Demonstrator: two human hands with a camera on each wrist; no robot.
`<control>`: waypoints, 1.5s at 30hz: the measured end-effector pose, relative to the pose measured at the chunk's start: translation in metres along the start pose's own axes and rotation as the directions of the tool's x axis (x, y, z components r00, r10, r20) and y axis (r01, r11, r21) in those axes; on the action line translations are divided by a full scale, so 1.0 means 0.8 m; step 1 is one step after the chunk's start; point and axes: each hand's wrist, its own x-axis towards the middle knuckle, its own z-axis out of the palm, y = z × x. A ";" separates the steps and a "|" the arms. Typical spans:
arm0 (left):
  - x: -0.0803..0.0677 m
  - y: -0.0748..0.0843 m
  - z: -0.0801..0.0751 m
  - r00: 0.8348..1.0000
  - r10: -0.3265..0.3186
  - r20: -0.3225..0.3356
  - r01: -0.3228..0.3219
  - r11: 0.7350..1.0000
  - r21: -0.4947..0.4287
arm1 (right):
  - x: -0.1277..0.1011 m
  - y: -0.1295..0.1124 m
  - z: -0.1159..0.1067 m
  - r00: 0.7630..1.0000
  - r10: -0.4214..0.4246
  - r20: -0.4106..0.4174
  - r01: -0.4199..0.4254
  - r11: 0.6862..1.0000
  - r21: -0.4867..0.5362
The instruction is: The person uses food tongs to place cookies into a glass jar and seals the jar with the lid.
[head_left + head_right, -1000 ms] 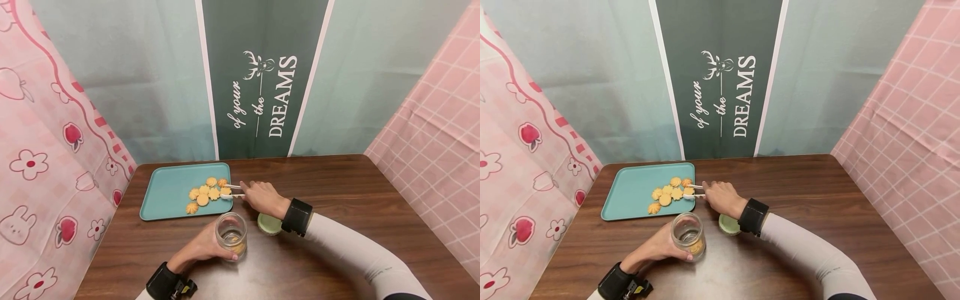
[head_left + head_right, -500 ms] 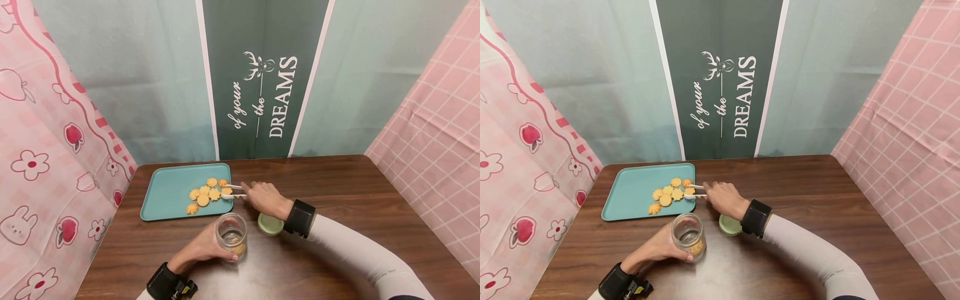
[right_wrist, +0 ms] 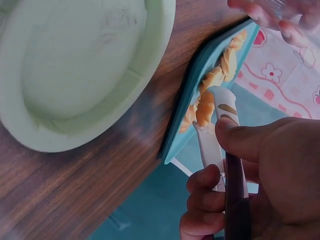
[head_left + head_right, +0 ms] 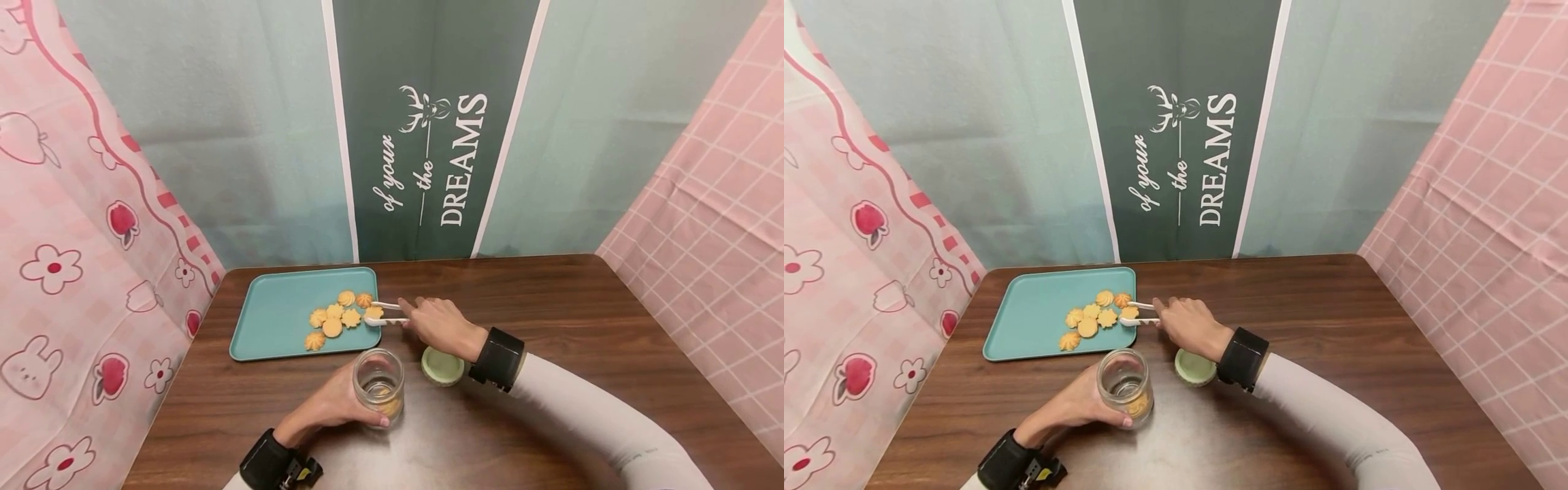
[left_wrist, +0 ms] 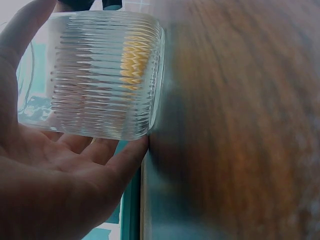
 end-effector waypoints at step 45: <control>0.000 -0.002 -0.002 1.000 0.005 -0.002 -0.005 1.000 0.006 | -0.044 0.004 -0.073 0.982 -0.076 -0.175 0.066 0.996 -0.065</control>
